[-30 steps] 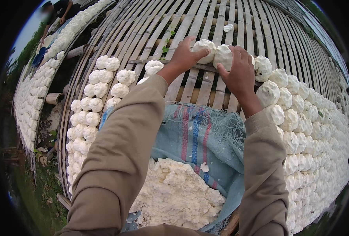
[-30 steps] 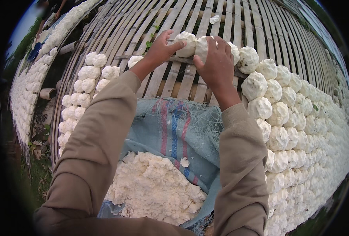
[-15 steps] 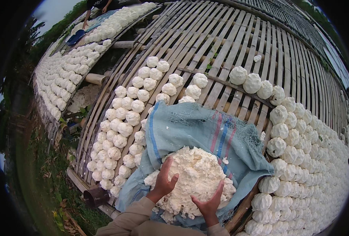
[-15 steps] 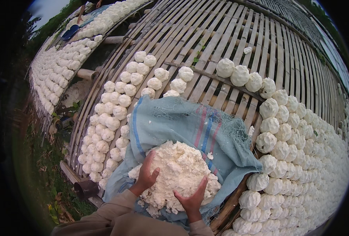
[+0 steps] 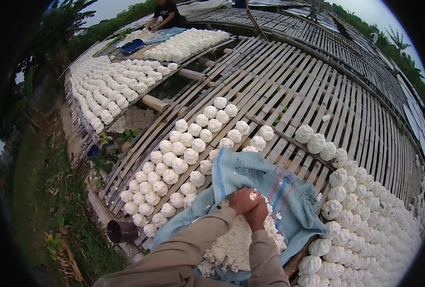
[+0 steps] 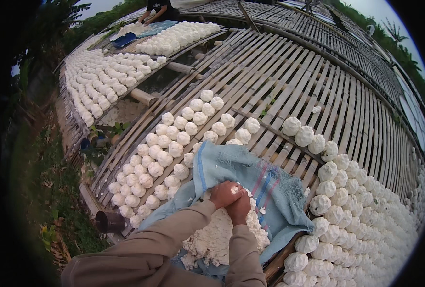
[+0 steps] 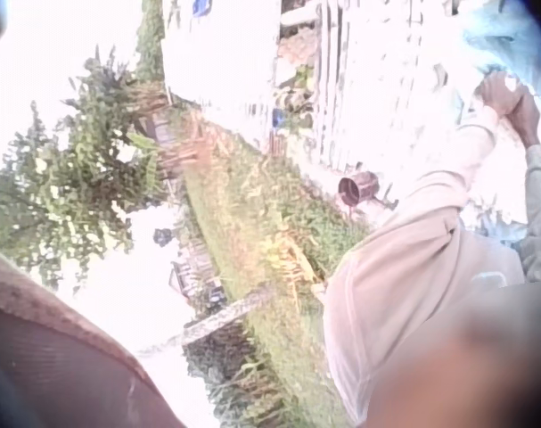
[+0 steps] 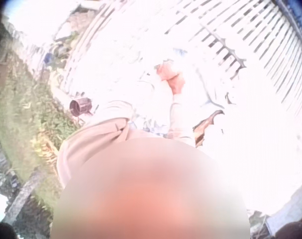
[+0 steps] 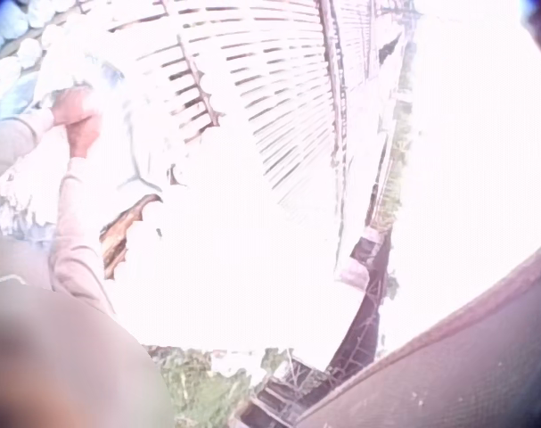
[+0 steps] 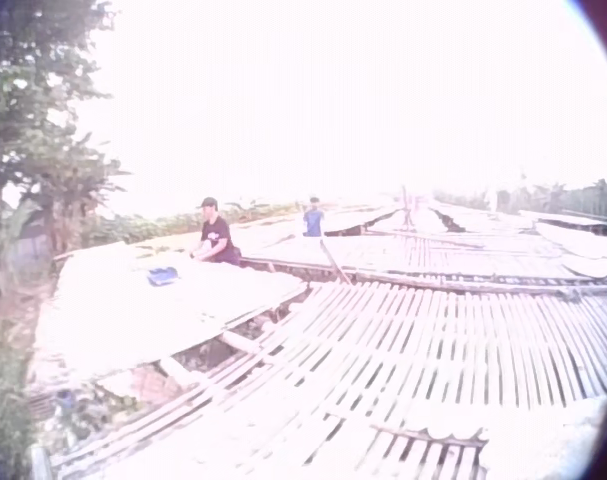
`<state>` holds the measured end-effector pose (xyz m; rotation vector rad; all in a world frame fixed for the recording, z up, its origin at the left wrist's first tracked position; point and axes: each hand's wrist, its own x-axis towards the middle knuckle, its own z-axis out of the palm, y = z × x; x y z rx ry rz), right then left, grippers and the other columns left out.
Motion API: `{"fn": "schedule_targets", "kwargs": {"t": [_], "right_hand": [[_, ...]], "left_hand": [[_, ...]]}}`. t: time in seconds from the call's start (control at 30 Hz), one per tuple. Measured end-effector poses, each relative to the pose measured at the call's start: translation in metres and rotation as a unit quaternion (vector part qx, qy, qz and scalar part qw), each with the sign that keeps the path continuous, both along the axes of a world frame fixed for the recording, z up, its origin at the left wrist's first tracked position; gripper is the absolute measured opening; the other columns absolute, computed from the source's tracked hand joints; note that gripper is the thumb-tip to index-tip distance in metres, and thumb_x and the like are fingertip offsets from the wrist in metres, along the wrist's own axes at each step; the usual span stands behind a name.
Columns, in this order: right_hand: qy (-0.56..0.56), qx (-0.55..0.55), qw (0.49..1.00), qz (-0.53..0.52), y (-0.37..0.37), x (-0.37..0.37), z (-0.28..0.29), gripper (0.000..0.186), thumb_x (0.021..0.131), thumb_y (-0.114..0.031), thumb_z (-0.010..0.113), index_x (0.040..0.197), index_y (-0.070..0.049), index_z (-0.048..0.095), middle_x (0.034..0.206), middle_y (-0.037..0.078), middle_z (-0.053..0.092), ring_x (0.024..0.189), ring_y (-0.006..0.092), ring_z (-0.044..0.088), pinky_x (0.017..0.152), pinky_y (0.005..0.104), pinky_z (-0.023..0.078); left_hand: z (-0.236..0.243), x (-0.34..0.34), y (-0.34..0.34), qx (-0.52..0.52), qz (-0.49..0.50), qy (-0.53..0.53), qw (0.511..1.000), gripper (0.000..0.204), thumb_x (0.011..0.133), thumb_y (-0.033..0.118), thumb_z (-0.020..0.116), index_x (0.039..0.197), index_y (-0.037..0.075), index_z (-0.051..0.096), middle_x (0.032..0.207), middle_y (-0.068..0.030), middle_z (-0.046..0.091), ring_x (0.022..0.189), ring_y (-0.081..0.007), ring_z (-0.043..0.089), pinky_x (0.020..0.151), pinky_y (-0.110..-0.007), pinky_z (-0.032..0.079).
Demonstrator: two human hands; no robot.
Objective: The person repeatedly scoops a white crumbly mass from a cloth, rolls it into a ball between both hands, and places the formed ball onto a bamboo rack. The process continues in a steady rhythm, adding to a growing array of identical white balls.
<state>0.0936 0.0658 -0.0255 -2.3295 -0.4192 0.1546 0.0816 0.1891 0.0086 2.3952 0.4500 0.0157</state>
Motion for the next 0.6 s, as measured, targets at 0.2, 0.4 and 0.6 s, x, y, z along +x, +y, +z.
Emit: {"fn": "schedule_targets", "kwargs": {"t": [0.2, 0.4, 0.6], "right_hand": [[0.215, 0.01, 0.964, 0.154, -0.022, 0.009, 0.103, 0.087, 0.066, -0.034, 0.093, 0.14, -0.005, 0.059, 0.122, 0.019, 0.074, 0.108, 0.0342, 0.074, 0.088, 0.0397, 0.058], [0.019, 0.208, 0.972, -0.111, -0.006, -0.052, 0.185, 0.059, 0.093, -0.035, 0.074, 0.134, 0.005, 0.062, 0.129, 0.025, 0.068, 0.115, 0.0366, 0.069, 0.105, 0.0444, 0.049], [-0.14, 0.13, 0.982, -0.013, 0.011, -0.109, 0.148, 0.039, 0.102, -0.027, 0.063, 0.129, 0.002, 0.066, 0.134, 0.024, 0.065, 0.121, 0.0404, 0.064, 0.108, 0.0493, 0.046]], "left_hand": [[0.035, -0.027, 0.034, -0.523, -0.046, -0.046, 0.85, 0.063, 0.099, 0.054, 0.068, 0.133, 0.001, 0.068, 0.133, -0.0128, 0.071, 0.122, -0.0244, 0.068, 0.103, -0.039, 0.051], [0.022, -0.111, 0.003, -0.867, 0.132, -0.035, 0.48, 0.069, 0.098, 0.057, 0.067, 0.145, 0.007, 0.059, 0.137, -0.0122, 0.068, 0.126, -0.0261, 0.065, 0.111, -0.046, 0.05], [0.058, -0.153, -0.007, -0.863, 0.162, -0.076, 0.473, 0.069, 0.095, 0.065, 0.066, 0.144, 0.017, 0.06, 0.148, -0.006, 0.061, 0.13, -0.0201, 0.061, 0.109, -0.044, 0.05]]}}
